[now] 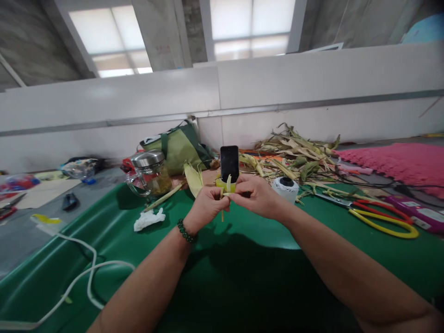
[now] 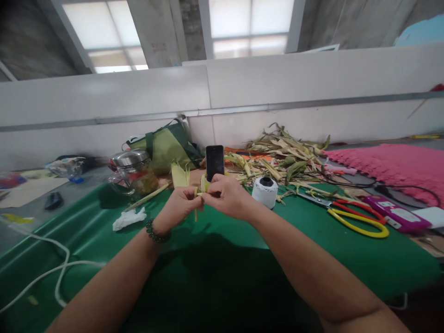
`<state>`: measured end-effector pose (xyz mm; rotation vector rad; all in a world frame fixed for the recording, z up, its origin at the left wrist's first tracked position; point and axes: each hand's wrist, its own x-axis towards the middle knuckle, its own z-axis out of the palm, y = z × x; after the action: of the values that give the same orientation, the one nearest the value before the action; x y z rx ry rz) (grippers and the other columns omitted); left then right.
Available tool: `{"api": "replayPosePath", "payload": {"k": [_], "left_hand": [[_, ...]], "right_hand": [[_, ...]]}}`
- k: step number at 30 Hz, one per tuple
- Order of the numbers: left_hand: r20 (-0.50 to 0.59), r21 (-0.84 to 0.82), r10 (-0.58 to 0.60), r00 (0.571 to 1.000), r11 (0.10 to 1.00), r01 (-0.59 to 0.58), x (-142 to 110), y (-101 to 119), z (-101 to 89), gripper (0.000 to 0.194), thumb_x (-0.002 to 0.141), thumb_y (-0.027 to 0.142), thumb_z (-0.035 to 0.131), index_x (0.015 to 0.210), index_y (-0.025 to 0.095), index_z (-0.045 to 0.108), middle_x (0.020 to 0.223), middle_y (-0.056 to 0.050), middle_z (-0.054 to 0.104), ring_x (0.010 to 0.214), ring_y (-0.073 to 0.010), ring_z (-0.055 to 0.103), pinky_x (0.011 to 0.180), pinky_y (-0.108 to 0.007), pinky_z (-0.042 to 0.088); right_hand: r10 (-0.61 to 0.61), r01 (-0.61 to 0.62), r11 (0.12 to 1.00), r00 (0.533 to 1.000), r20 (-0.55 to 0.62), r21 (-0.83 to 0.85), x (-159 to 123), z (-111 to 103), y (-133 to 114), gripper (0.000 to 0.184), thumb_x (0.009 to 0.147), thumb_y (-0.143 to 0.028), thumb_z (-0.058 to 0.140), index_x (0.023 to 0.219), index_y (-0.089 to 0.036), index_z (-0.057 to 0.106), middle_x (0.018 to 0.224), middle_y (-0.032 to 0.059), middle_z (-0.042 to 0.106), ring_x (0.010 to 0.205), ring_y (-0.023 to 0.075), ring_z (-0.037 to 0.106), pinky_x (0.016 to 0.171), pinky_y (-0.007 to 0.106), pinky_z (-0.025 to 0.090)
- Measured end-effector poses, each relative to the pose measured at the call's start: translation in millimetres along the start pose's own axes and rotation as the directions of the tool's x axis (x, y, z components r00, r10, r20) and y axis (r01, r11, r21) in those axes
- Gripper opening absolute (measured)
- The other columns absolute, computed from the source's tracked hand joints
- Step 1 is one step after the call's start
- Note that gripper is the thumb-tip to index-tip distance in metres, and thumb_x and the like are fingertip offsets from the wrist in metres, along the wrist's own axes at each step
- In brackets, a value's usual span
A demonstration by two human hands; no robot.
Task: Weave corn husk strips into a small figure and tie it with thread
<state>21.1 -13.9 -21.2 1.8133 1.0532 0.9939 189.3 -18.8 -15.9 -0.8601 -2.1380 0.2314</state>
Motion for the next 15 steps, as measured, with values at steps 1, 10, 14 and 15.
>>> {"api": "replayPosePath", "payload": {"k": [1,10,14,15], "left_hand": [[-0.023,0.01,-0.009,1.0,1.0,0.009,0.2,-0.8,0.8,0.018,0.065,0.02,0.056,0.049,0.014,0.054,0.047,0.002,0.055,0.046,-0.0072,0.045,0.045,-0.018,0.035],[-0.084,0.087,0.057,0.995,0.995,-0.05,0.4,-3.1,4.3,0.008,0.065,0.019,0.054,0.06,0.016,0.05,0.049,0.006,0.045,0.046,-0.0074,0.042,0.044,-0.018,0.033],[-0.12,0.167,0.083,0.989,0.984,-0.062,0.8,-6.4,6.5,0.004,0.065,0.017,0.052,0.063,0.017,0.049,0.052,0.006,0.045,0.049,-0.0084,0.042,0.047,-0.02,0.033],[-0.13,0.203,0.104,0.986,0.976,-0.077,0.7,-7.3,7.1,0.005,0.065,0.017,0.052,0.062,0.017,0.049,0.052,0.006,0.045,0.05,-0.0083,0.041,0.048,-0.02,0.032]], "right_hand": [[-0.023,0.022,0.999,1.0,-0.019,-0.038,-0.1,2.1,0.8,0.034,0.081,-0.02,0.059,0.048,-0.015,0.052,0.062,-0.0006,0.045,0.059,0.0092,0.045,0.054,0.022,0.031],[0.008,-0.01,0.999,0.999,-0.038,-0.053,-0.3,4.0,0.4,0.015,0.08,-0.017,0.062,0.065,-0.016,0.06,0.064,-0.0005,0.058,0.062,0.0104,0.051,0.059,0.022,0.035],[0.061,-0.061,0.998,0.998,-0.009,-0.02,0.0,3.7,0.0,0.016,0.076,-0.013,0.061,0.061,-0.015,0.059,0.058,-0.0021,0.055,0.057,0.0088,0.048,0.055,0.021,0.033],[0.082,-0.082,0.997,0.997,0.003,0.002,0.2,3.5,-0.2,0.016,0.076,-0.012,0.06,0.06,-0.015,0.059,0.057,-0.0025,0.055,0.056,0.0083,0.048,0.054,0.021,0.032]]}}
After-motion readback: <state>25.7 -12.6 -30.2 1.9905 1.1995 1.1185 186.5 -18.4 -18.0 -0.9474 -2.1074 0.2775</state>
